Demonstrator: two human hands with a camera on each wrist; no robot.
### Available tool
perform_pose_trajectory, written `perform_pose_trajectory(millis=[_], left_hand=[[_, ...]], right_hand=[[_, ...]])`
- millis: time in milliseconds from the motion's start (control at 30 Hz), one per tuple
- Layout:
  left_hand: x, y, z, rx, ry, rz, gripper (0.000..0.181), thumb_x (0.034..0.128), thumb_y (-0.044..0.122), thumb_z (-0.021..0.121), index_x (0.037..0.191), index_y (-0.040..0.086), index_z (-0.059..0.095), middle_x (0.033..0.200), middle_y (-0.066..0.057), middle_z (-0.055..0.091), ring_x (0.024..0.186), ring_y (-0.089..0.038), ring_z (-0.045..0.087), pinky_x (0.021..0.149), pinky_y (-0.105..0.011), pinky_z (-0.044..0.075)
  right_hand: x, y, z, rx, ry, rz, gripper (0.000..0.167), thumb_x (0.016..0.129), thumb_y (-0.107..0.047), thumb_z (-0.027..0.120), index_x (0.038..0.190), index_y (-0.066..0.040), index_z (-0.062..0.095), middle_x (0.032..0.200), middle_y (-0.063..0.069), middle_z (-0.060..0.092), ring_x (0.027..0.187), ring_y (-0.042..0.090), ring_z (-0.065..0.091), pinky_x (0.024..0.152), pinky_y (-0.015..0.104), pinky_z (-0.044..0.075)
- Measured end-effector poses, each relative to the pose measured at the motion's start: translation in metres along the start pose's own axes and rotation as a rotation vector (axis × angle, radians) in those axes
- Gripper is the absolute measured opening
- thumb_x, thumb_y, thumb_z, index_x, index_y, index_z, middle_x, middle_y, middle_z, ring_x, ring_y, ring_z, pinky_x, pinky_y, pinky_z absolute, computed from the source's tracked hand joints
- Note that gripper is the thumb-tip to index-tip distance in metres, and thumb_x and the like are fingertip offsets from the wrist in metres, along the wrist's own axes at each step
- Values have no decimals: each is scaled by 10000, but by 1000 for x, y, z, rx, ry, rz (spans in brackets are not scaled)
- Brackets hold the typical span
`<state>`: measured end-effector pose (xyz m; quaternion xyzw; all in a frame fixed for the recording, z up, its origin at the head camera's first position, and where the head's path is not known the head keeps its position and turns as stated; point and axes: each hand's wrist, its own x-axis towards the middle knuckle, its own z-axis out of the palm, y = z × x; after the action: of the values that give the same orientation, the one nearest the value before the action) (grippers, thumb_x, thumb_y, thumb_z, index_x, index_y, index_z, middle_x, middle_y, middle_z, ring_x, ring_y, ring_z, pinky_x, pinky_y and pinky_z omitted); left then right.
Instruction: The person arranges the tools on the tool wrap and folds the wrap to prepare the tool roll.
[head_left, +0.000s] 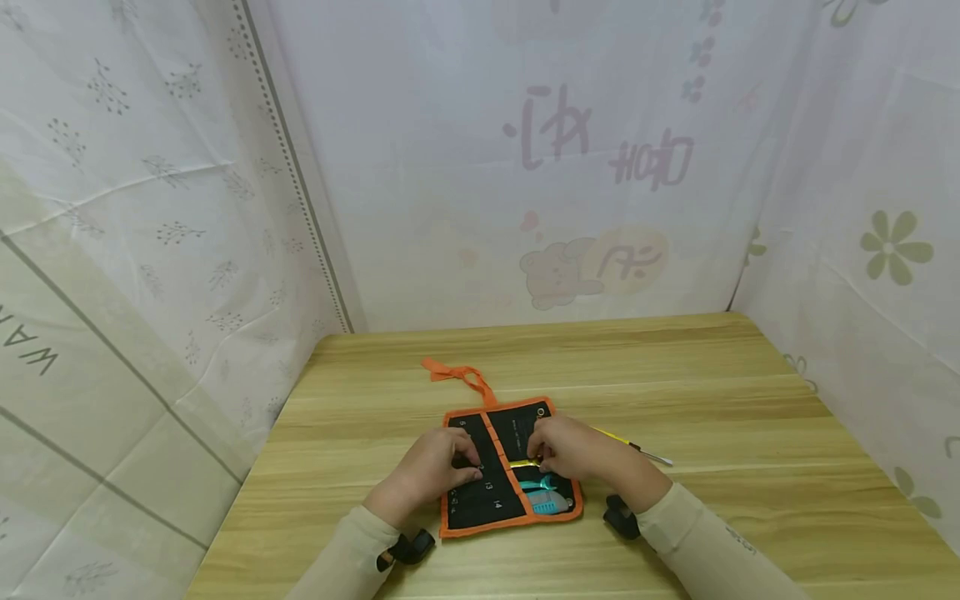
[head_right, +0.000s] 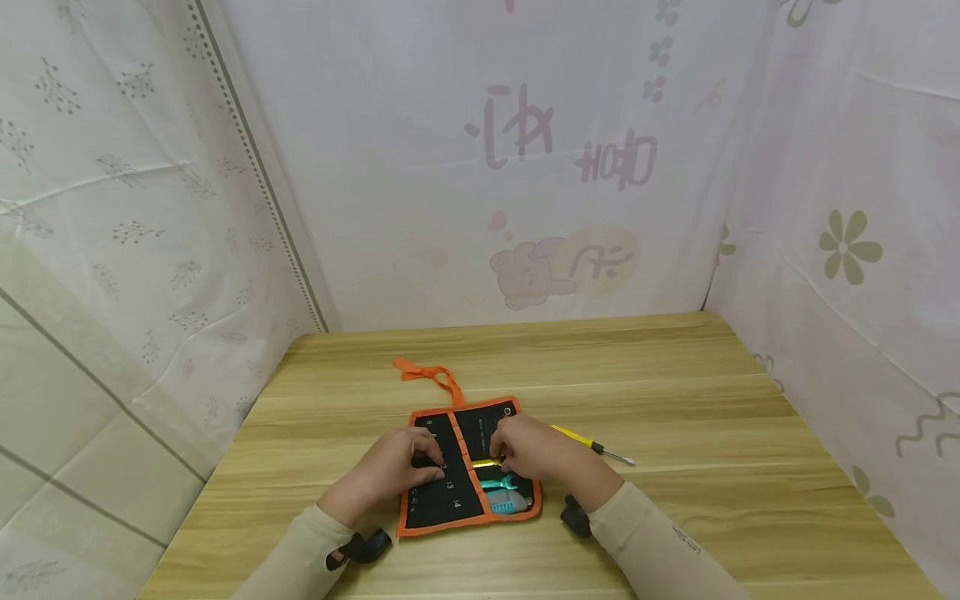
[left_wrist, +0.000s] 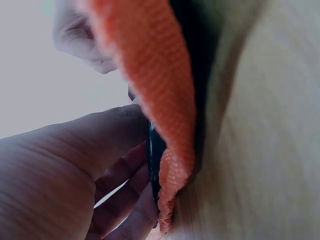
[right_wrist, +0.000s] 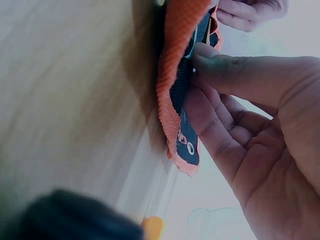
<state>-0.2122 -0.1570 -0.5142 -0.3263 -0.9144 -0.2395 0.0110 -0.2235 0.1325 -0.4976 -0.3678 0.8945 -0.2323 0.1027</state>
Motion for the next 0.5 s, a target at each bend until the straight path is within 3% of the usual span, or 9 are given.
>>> perform_pose_trajectory(millis=[500], left_hand=[[0, -2, 0, -19, -13, 1, 79, 884, 259, 882, 871, 267, 804, 932, 160, 686, 891, -55, 640, 768, -285, 553]], right_hand=[[-1, 2, -1, -33, -32, 17, 166, 920, -52, 811, 1057, -147, 808, 951, -99, 597, 794, -2, 575, 741, 224, 535]])
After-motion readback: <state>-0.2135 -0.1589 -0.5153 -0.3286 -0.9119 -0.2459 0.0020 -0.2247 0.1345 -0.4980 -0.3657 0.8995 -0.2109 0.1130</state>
